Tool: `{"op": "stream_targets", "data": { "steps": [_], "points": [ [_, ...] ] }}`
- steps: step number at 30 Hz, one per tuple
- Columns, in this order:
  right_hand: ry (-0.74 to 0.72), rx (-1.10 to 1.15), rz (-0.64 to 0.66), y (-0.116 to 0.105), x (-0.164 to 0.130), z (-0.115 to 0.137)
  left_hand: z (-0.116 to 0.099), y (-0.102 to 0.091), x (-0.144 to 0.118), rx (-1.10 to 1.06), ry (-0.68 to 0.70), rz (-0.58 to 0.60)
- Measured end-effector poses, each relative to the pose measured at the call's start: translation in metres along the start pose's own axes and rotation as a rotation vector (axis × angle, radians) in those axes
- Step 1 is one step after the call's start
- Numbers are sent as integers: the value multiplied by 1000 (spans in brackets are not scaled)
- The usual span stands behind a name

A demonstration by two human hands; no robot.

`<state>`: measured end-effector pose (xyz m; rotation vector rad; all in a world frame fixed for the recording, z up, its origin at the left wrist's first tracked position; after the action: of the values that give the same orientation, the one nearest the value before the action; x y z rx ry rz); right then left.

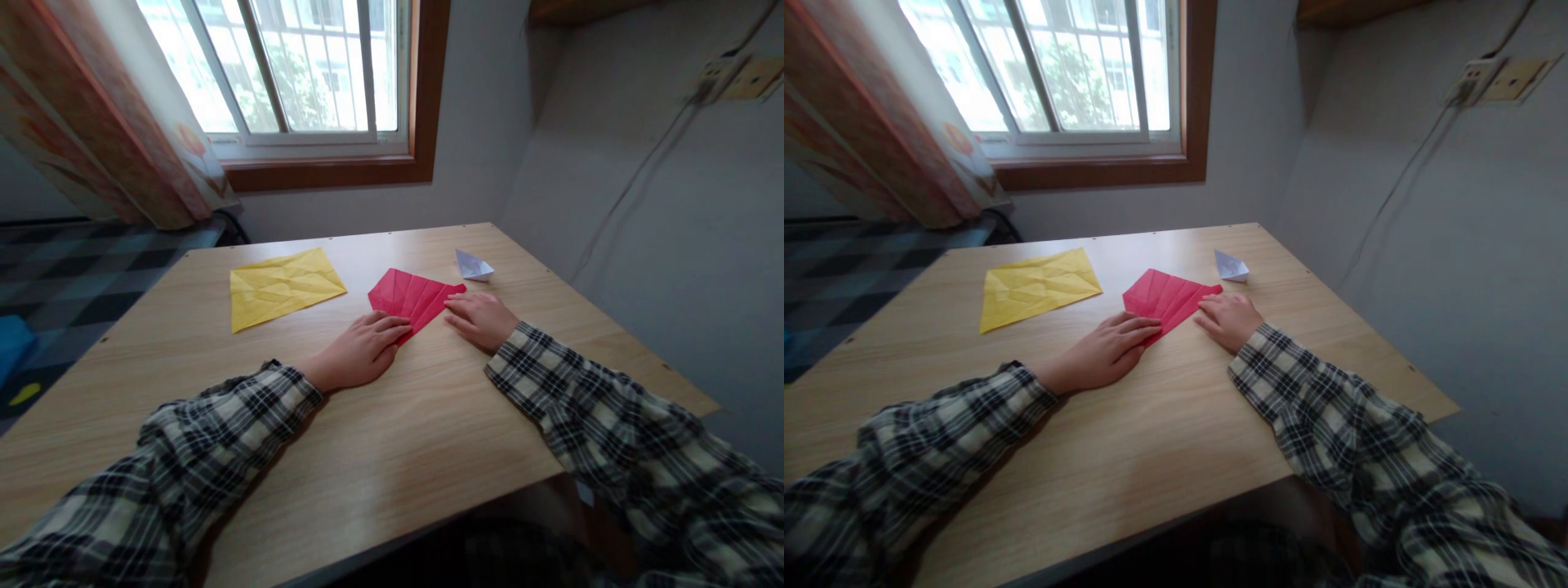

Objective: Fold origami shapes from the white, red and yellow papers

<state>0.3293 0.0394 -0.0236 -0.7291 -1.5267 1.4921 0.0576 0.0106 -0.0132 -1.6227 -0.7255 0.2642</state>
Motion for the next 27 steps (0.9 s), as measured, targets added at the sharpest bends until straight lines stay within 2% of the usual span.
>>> {"op": "stream_targets", "data": {
  "steps": [3,7,9,12,15,17,23,27],
  "points": [
    [80,-45,-6,3,0,0,0,0,0,-9,0,-2],
    [53,-36,-48,6,-1,0,-1,0,-1,-7,-4,-20],
    [-18,-3,-83,6,-1,1,-1,1,-1,-3,10,-46],
    [-223,95,-113,6,-3,6,0,2,-1,-15,24,-57],
    [-416,196,-113,7,-5,16,0,2,-1,-32,19,-47],
    [-481,222,-99,9,-6,22,-1,1,0,-27,16,-45],
    [-445,169,-74,9,-6,27,-8,-6,0,56,-10,-23],
    [-398,132,-72,7,-7,26,-9,-6,-1,15,14,7]
  ]
}}
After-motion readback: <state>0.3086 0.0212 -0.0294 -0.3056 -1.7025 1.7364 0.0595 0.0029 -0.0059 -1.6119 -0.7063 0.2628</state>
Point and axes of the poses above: each hand's wrist, its own x-axis towards the middle knuckle, its own y-axis out of the palm, z = x × y, the point moved 1 cm from there along x, towards the middle knuckle, and after that the axes turned 4 degrees about -x, right-handed, at the moved point
